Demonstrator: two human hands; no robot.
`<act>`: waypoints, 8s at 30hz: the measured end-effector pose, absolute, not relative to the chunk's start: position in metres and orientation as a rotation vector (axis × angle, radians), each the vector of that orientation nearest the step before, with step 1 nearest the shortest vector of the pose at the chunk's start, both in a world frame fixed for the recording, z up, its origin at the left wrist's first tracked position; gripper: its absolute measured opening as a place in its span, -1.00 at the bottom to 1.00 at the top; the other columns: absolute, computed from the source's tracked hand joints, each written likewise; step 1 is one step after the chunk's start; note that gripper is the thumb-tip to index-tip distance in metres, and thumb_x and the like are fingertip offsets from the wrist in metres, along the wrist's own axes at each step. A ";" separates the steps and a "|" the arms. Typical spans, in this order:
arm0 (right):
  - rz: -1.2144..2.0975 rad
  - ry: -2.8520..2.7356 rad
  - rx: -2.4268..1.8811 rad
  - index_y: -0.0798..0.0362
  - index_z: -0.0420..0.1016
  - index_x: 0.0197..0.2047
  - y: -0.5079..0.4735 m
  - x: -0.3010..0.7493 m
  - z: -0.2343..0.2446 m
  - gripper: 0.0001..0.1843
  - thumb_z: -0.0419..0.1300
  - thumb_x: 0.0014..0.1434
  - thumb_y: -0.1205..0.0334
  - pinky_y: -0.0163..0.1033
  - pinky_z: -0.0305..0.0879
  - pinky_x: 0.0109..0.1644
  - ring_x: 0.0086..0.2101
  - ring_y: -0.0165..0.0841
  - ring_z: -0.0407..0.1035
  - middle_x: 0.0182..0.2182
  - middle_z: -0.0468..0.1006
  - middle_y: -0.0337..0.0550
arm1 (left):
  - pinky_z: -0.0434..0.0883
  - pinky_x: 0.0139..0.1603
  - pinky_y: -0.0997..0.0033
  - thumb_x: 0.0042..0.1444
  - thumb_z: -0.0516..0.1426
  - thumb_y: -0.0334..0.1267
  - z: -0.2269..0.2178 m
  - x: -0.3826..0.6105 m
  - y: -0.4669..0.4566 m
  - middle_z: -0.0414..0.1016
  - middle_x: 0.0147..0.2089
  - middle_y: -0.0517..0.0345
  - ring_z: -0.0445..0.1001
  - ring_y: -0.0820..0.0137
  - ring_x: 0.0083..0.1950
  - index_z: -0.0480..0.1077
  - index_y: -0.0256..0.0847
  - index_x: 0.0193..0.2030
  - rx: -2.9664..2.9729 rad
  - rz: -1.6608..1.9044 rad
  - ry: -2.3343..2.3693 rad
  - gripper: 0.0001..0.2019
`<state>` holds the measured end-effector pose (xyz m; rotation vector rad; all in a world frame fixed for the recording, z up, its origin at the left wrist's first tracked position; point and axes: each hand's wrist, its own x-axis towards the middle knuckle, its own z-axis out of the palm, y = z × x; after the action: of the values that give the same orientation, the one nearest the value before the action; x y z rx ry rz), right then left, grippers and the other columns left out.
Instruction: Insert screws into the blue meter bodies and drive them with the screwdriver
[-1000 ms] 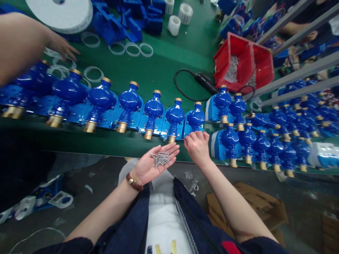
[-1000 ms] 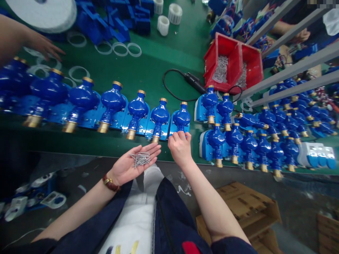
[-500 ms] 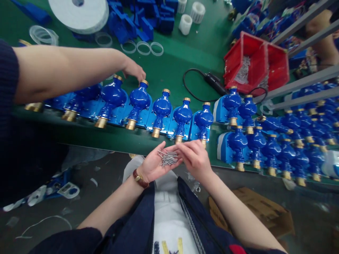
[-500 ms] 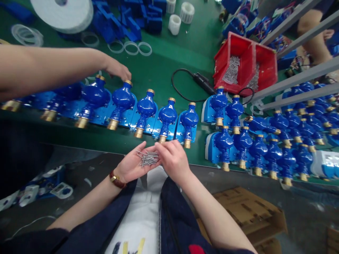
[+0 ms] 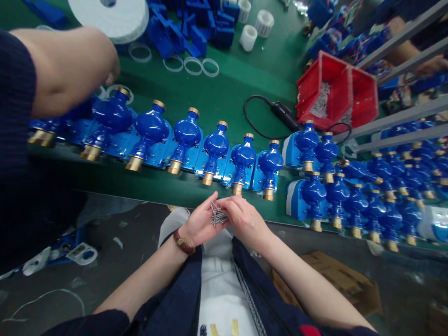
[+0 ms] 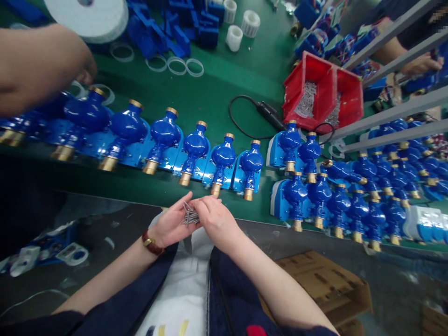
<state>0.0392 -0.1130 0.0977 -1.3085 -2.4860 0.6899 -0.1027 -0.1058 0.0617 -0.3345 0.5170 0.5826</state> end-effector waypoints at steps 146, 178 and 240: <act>-0.161 -2.043 -2.321 0.05 0.19 0.23 -0.104 -0.011 0.036 -0.54 -0.07 0.27 0.23 0.11 -0.26 0.19 0.21 -0.14 0.05 0.15 0.35 0.02 | 0.42 -0.03 0.39 0.26 -0.11 -0.28 0.070 -0.220 -0.059 0.48 -0.01 -0.24 0.47 0.28 0.01 0.26 -0.51 0.16 -0.357 0.437 0.744 -0.58; -0.083 -2.101 -1.653 -0.02 0.46 -0.25 -0.102 -0.097 0.078 -0.91 0.18 0.13 0.28 -0.14 -0.01 -0.02 -0.24 -0.39 0.31 -0.34 0.59 -0.30 | 0.45 -0.24 0.55 0.26 -0.11 -0.40 0.076 -0.220 -0.065 0.56 -0.34 0.02 0.52 0.49 -0.31 0.47 -0.42 -0.20 -0.422 0.521 0.677 -0.68; 0.163 -2.625 -1.660 0.03 0.46 -0.48 0.003 -0.098 0.055 -0.77 0.14 0.17 0.16 -0.07 -0.09 -0.10 -0.23 -0.26 0.18 -0.40 0.49 -0.18 | 0.32 -0.53 0.74 0.18 0.04 -0.46 0.079 -0.251 -0.078 0.32 -0.51 0.18 0.36 0.63 -0.50 0.41 -0.38 -0.39 -0.278 0.903 0.817 -0.84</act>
<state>-0.0981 0.0027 0.0553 -1.6603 -2.6245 0.1635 -0.2510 -0.0781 0.0791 -0.2779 0.8167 0.9025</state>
